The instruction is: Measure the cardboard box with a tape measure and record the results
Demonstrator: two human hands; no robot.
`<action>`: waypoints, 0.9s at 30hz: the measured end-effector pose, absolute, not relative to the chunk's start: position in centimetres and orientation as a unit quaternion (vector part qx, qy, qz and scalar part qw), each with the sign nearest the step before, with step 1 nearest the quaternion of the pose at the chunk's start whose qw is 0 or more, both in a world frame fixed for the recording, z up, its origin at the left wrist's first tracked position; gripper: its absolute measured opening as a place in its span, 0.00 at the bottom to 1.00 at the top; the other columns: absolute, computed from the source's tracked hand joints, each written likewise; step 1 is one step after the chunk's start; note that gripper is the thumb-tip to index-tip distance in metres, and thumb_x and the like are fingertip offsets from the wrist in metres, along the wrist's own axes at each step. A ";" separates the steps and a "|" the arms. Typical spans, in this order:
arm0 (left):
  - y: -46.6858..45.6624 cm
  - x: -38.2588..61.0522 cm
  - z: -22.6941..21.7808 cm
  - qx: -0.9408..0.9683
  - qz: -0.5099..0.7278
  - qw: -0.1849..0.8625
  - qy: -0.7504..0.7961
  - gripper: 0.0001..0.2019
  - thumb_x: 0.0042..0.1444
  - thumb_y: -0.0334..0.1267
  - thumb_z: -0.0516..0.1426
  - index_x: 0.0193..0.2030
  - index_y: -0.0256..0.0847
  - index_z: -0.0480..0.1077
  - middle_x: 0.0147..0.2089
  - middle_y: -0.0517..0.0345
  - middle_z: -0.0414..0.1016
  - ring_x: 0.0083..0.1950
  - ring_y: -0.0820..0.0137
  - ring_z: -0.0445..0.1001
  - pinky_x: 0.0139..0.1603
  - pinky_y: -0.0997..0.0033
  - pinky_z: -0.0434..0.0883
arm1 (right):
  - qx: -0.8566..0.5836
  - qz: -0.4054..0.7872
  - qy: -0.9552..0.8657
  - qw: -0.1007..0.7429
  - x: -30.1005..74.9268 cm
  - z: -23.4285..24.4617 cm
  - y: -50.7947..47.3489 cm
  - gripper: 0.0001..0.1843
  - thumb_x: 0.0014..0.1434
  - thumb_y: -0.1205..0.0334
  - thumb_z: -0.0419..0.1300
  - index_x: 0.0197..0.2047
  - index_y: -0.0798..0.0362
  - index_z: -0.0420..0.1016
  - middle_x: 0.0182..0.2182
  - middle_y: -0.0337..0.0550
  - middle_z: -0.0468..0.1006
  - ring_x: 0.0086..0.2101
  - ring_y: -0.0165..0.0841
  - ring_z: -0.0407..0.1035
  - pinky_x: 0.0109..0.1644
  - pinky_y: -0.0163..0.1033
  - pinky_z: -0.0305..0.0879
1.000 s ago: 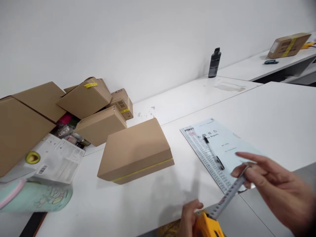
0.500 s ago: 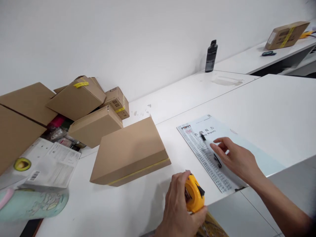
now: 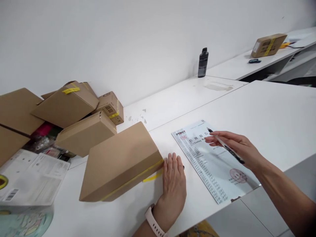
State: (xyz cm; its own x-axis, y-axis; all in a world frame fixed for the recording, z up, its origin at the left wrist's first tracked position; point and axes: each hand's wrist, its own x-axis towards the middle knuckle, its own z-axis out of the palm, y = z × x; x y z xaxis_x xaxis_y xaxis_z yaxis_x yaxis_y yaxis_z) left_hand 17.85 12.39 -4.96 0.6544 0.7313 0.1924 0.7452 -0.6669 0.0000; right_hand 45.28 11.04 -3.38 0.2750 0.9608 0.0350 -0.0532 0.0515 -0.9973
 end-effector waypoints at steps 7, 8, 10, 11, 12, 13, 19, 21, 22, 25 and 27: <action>10.9 21.9 -4.1 -0.956 -0.070 -0.092 -0.269 0.41 0.70 0.57 0.49 0.76 0.22 0.49 0.79 0.32 0.47 0.80 0.48 0.40 0.78 0.43 0.53 | -0.591 0.350 -0.412 0.598 43.5 -4.2 11.5 0.21 0.63 0.40 0.65 0.31 0.48 0.71 0.24 0.37 0.76 0.28 0.32 0.69 0.38 0.40 0.68; 10.8 22.4 -4.1 -0.957 -0.052 -0.110 -0.264 0.42 0.70 0.59 0.47 0.75 0.21 0.50 0.78 0.31 0.47 0.80 0.47 0.40 0.78 0.43 0.51 | -0.598 0.344 -0.411 0.596 43.1 -4.4 11.8 0.23 0.65 0.38 0.61 0.30 0.48 0.71 0.21 0.35 0.72 0.25 0.31 0.65 0.36 0.40 0.67; 10.8 22.7 -4.2 -0.955 -0.022 -0.134 -0.264 0.43 0.70 0.61 0.43 0.75 0.20 0.51 0.78 0.28 0.48 0.79 0.46 0.40 0.78 0.41 0.48 | -0.595 0.365 -0.414 0.583 42.7 -4.7 12.3 0.26 0.68 0.34 0.53 0.38 0.48 0.75 0.22 0.36 0.72 0.26 0.33 0.66 0.38 0.42 0.68; 10.9 22.7 -4.4 -0.954 -0.015 -0.142 -0.263 0.43 0.71 0.61 0.42 0.75 0.20 0.51 0.78 0.27 0.47 0.79 0.46 0.40 0.78 0.41 0.47 | -0.589 0.392 -0.419 0.570 42.6 -4.9 12.5 0.27 0.68 0.33 0.52 0.45 0.48 0.77 0.25 0.39 0.76 0.29 0.35 0.70 0.41 0.44 0.70; 11.1 22.5 -4.6 -0.954 -0.015 -0.148 -0.261 0.43 0.71 0.61 0.41 0.75 0.21 0.51 0.78 0.27 0.46 0.80 0.47 0.39 0.78 0.40 0.46 | -0.581 0.424 -0.423 0.551 42.5 -5.0 12.8 0.28 0.68 0.34 0.53 0.51 0.48 0.77 0.31 0.44 0.80 0.35 0.38 0.74 0.44 0.46 0.71; 11.2 22.2 -4.8 -0.954 -0.022 -0.154 -0.258 0.42 0.71 0.61 0.42 0.76 0.22 0.50 0.78 0.28 0.45 0.80 0.47 0.38 0.78 0.40 0.46 | -0.578 0.453 -0.425 0.529 42.5 -5.1 13.0 0.29 0.66 0.34 0.57 0.55 0.48 0.77 0.37 0.47 0.82 0.40 0.41 0.76 0.46 0.48 0.71; 11.6 21.3 -5.5 -0.952 -0.042 -0.173 -0.248 0.42 0.70 0.59 0.47 0.78 0.28 0.45 0.80 0.30 0.35 0.80 0.47 0.31 0.78 0.37 0.45 | -0.619 0.403 -0.468 0.485 42.3 -6.6 13.7 0.22 0.64 0.38 0.62 0.36 0.50 0.75 0.31 0.40 0.75 0.32 0.35 0.68 0.36 0.41 0.65; 11.6 21.4 -5.4 -0.951 -0.039 -0.172 -0.254 0.42 0.70 0.60 0.47 0.78 0.29 0.45 0.80 0.31 0.35 0.80 0.46 0.31 0.78 0.35 0.45 | -0.622 0.370 -0.485 0.492 42.1 -7.1 13.5 0.22 0.67 0.38 0.58 0.36 0.49 0.72 0.29 0.37 0.73 0.30 0.33 0.65 0.34 0.39 0.64; 11.5 21.5 -5.3 -0.951 -0.038 -0.169 -0.257 0.42 0.70 0.60 0.46 0.78 0.29 0.46 0.80 0.30 0.36 0.80 0.45 0.31 0.78 0.34 0.46 | -0.620 0.361 -0.490 0.496 42.0 -7.3 13.4 0.21 0.67 0.39 0.58 0.38 0.49 0.72 0.30 0.37 0.73 0.30 0.32 0.64 0.34 0.39 0.64; 11.5 21.7 -5.3 -0.953 -0.039 -0.154 -0.259 0.42 0.69 0.61 0.45 0.77 0.28 0.48 0.79 0.29 0.38 0.80 0.45 0.34 0.78 0.34 0.48 | -0.612 0.350 -0.499 0.503 41.7 -7.6 13.2 0.20 0.65 0.40 0.61 0.38 0.49 0.71 0.30 0.38 0.72 0.29 0.33 0.65 0.33 0.39 0.64; 11.5 21.7 -5.5 -0.955 -0.045 -0.142 -0.255 0.42 0.69 0.61 0.46 0.77 0.27 0.49 0.79 0.28 0.39 0.80 0.46 0.34 0.78 0.35 0.48 | -0.621 0.347 -0.498 0.497 41.6 -7.6 13.2 0.21 0.63 0.39 0.62 0.33 0.49 0.68 0.24 0.35 0.68 0.26 0.31 0.61 0.28 0.38 0.60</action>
State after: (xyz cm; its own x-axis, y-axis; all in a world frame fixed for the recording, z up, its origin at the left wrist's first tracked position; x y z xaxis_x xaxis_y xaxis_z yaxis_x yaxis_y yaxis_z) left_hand 21.71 11.47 -5.46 0.8658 0.5002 0.0133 0.4746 -0.8293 0.2949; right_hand 41.64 13.24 -7.64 0.2644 0.9623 0.0635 0.2736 -0.0117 -0.9618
